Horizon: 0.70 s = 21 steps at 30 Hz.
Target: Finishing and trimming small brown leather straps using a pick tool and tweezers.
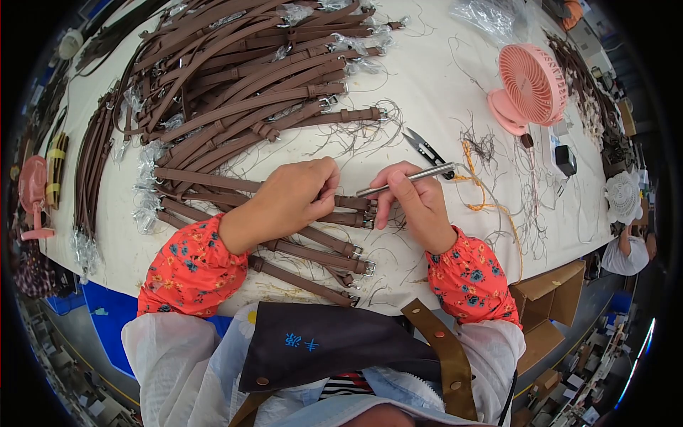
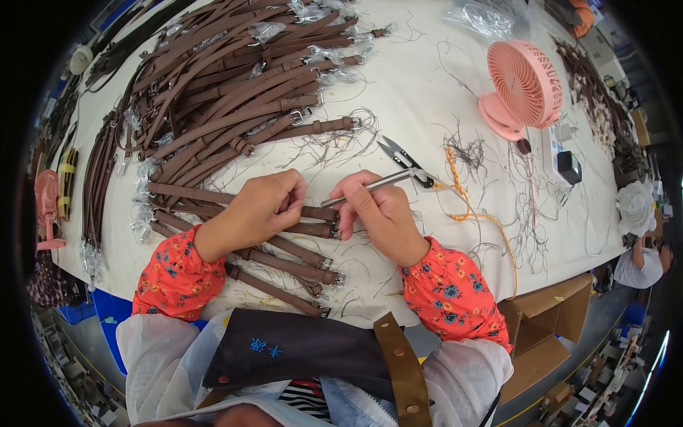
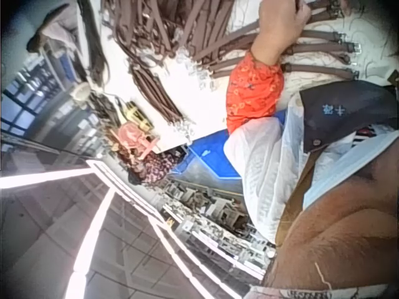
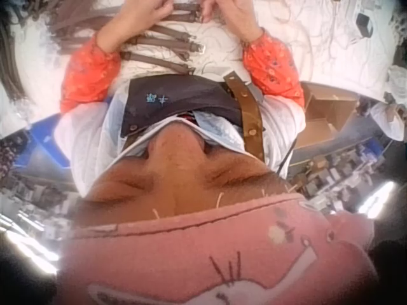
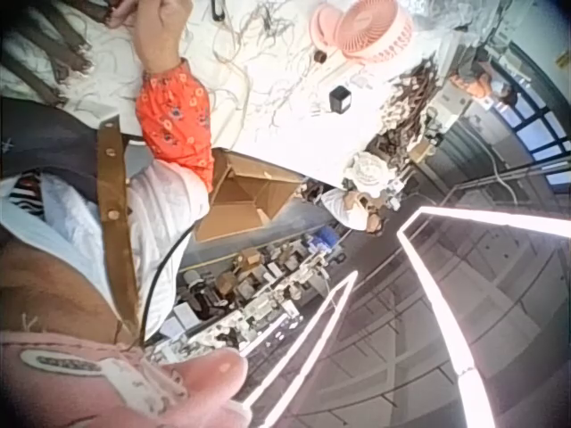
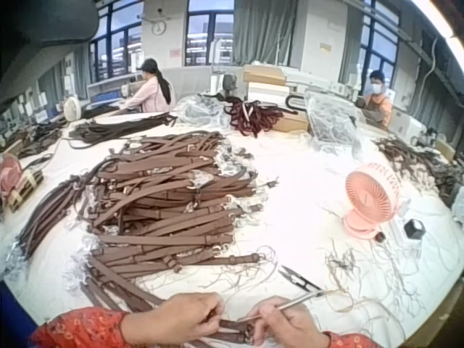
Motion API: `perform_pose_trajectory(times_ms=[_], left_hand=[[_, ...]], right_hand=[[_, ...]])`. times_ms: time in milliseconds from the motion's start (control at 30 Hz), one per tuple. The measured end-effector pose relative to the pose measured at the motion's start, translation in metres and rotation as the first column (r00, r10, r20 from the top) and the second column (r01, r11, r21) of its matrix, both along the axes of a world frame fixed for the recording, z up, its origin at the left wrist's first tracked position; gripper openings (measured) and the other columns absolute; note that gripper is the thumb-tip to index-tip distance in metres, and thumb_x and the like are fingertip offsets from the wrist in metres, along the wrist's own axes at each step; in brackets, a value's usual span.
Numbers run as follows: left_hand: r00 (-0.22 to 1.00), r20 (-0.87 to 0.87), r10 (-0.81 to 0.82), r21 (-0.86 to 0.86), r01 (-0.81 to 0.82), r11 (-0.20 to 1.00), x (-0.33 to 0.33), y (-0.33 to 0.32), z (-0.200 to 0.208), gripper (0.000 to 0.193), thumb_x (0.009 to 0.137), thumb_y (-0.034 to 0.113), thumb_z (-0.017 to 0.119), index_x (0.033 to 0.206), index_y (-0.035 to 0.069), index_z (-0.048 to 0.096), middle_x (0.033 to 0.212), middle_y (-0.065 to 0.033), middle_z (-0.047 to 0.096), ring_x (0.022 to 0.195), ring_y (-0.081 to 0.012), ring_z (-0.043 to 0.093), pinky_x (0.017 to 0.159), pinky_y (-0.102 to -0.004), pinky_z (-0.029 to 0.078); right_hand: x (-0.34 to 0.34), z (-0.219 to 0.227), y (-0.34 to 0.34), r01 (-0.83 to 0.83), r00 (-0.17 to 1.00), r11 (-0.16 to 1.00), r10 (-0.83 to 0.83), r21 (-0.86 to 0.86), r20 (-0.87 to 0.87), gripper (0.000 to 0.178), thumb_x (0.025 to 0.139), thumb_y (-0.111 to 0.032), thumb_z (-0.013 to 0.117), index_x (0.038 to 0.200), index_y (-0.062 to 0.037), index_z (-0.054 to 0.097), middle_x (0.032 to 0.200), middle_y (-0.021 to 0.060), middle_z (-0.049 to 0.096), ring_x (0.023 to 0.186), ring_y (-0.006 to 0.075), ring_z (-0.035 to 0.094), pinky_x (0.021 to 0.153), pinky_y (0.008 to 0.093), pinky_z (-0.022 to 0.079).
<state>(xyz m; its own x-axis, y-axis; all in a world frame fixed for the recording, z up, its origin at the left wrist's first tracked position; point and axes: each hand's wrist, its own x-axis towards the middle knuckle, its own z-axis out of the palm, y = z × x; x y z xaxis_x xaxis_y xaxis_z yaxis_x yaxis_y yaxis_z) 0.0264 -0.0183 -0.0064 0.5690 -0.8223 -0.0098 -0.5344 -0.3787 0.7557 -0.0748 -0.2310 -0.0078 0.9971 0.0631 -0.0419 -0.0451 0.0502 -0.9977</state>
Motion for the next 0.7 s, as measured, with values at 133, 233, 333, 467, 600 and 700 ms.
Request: perform_pose_trajectory(times_ms=[133, 233, 333, 467, 600, 700], left_hand=[[0.997, -0.072, -0.019, -0.006, 0.019, 1.0, 0.0, 0.001, 0.01, 0.015, 0.081, 0.01, 0.063, 0.095, 0.005, 0.057, 0.075, -0.0108, 0.06, 0.07, -0.0303, 0.061, 0.063, -0.0409, 0.047], [0.999, 0.021, -0.048, 0.028, 0.047, 0.998, -0.002, 0.0, 0.007, 0.015, 0.083, 0.012, 0.064, 0.097, 0.006, 0.061, 0.077, -0.0093, 0.062, 0.07, -0.0293, 0.061, 0.062, -0.0394, 0.047], [0.997, 0.079, -0.026, -0.073, 0.031, 0.997, -0.002, 0.0, -0.004, 0.012, 0.085, 0.015, 0.065, 0.094, 0.007, 0.063, 0.078, -0.0084, 0.063, 0.07, -0.0292, 0.062, 0.061, -0.039, 0.047], [0.997, 0.082, 0.011, -0.094, -0.004, 0.996, -0.003, -0.001, -0.002, 0.008, 0.089, 0.011, 0.064, 0.093, 0.004, 0.064, 0.074, -0.0108, 0.061, 0.062, -0.026, 0.059, 0.058, -0.0337, 0.046], [0.999, 0.051, 0.016, -0.075, -0.012, 0.997, -0.002, -0.001, 0.0, 0.009, 0.091, 0.012, 0.06, 0.094, 0.004, 0.062, 0.076, -0.0126, 0.063, 0.065, -0.0291, 0.06, 0.06, -0.0342, 0.047], [0.999, 0.035, 0.012, -0.059, -0.01, 0.998, -0.001, -0.001, 0.0, 0.009, 0.092, 0.012, 0.06, 0.095, 0.004, 0.061, 0.075, -0.0126, 0.063, 0.065, -0.0289, 0.06, 0.06, -0.034, 0.047]], right_hand=[[0.001, -0.004, -0.002, 0.072, 0.995, 0.995, -0.077, 0.073, 0.06, 0.037, 0.106, -0.031, 0.041, 0.099, 0.0014, 0.058, 0.064, 0.0055, 0.061, 0.059, 0.011, 0.059, 0.075, 0.0269, 0.051], [0.003, -0.007, -0.003, 0.11, 0.993, 0.987, -0.115, 0.114, 0.036, 0.037, 0.106, -0.031, 0.041, 0.1, 0.0008, 0.057, 0.063, 0.0053, 0.06, 0.059, 0.0108, 0.06, 0.079, 0.0283, 0.052], [0.002, -0.006, -0.003, 0.077, 0.996, 0.987, -0.082, 0.138, 0.032, 0.037, 0.106, -0.031, 0.041, 0.1, 0.001, 0.057, 0.061, 0.0045, 0.059, 0.058, 0.0107, 0.059, 0.08, 0.0295, 0.052], [0.001, -0.001, -0.002, -0.015, 1.0, 1.0, 0.015, 0.027, -0.001, 0.039, 0.106, -0.032, 0.041, 0.098, 0.0021, 0.06, 0.068, 0.0045, 0.06, 0.059, 0.0102, 0.059, 0.081, 0.0287, 0.05], [0.001, -0.002, -0.001, -0.04, 0.999, 0.999, 0.04, -0.012, -0.016, 0.044, 0.106, -0.033, 0.041, 0.095, 0.0032, 0.062, 0.076, 0.0049, 0.06, 0.061, 0.0097, 0.059, 0.081, 0.0277, 0.049], [0.003, -0.002, 0.0, -0.036, 0.999, 0.999, 0.036, -0.036, -0.007, 0.039, 0.106, -0.034, 0.041, 0.1, 0.0011, 0.057, 0.064, 0.0062, 0.06, 0.058, 0.0123, 0.059, 0.077, 0.0275, 0.049]])
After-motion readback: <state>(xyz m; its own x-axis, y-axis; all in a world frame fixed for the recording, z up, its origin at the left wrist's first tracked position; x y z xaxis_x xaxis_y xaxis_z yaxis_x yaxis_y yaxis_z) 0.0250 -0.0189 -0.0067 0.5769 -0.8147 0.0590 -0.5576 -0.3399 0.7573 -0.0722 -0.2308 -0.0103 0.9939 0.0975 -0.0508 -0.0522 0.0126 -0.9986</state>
